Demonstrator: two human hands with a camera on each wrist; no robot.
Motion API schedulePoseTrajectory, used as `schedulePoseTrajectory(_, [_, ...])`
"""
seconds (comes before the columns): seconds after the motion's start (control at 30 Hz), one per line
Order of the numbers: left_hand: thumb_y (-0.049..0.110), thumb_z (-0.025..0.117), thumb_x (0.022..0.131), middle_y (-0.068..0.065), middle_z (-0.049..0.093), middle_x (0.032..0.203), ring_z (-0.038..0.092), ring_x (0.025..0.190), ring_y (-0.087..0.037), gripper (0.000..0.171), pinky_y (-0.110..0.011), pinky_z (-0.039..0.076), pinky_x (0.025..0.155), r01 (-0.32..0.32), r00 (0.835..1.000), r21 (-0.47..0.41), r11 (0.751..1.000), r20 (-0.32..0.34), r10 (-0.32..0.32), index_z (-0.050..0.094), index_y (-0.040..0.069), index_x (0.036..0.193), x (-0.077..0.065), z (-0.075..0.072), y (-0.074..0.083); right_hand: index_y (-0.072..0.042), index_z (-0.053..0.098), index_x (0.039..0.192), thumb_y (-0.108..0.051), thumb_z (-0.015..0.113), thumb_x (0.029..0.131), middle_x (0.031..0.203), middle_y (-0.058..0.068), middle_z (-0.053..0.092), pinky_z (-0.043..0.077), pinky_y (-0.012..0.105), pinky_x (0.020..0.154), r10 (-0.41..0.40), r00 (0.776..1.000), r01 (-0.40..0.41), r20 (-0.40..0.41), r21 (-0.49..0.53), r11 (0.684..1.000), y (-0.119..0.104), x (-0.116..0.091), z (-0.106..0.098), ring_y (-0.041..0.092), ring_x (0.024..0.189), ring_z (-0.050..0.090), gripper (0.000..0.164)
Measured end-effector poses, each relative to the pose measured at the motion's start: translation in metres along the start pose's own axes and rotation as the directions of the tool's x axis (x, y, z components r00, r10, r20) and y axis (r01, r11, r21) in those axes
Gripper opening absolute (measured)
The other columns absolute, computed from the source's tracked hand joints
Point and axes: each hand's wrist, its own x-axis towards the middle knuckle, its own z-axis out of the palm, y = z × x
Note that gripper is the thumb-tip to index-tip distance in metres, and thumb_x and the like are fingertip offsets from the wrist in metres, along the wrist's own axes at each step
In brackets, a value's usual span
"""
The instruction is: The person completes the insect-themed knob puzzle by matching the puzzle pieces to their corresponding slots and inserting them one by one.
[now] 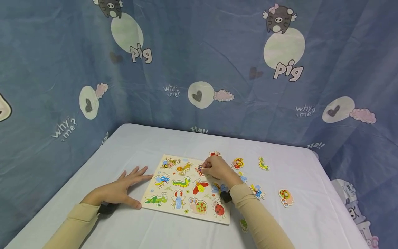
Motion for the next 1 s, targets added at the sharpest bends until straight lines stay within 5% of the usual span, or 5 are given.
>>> schedulePoseTrajectory(1.0, [0.061,0.087,0.062,-0.011,0.013,0.17,-0.003,0.156,-0.044,0.108,-0.074,-0.007,0.117,0.016,1.0,0.011,1.0,-0.003,-0.016,0.041,0.026,0.154,0.0,0.0,0.002,-0.015,0.075,0.107,-0.03,0.07,0.095,0.075,0.002,0.065,0.042,0.025,0.058,-0.006,1.0,0.006,0.011,-0.025,1.0,0.003,-0.001,-0.014,0.013,0.062,0.048,0.019])
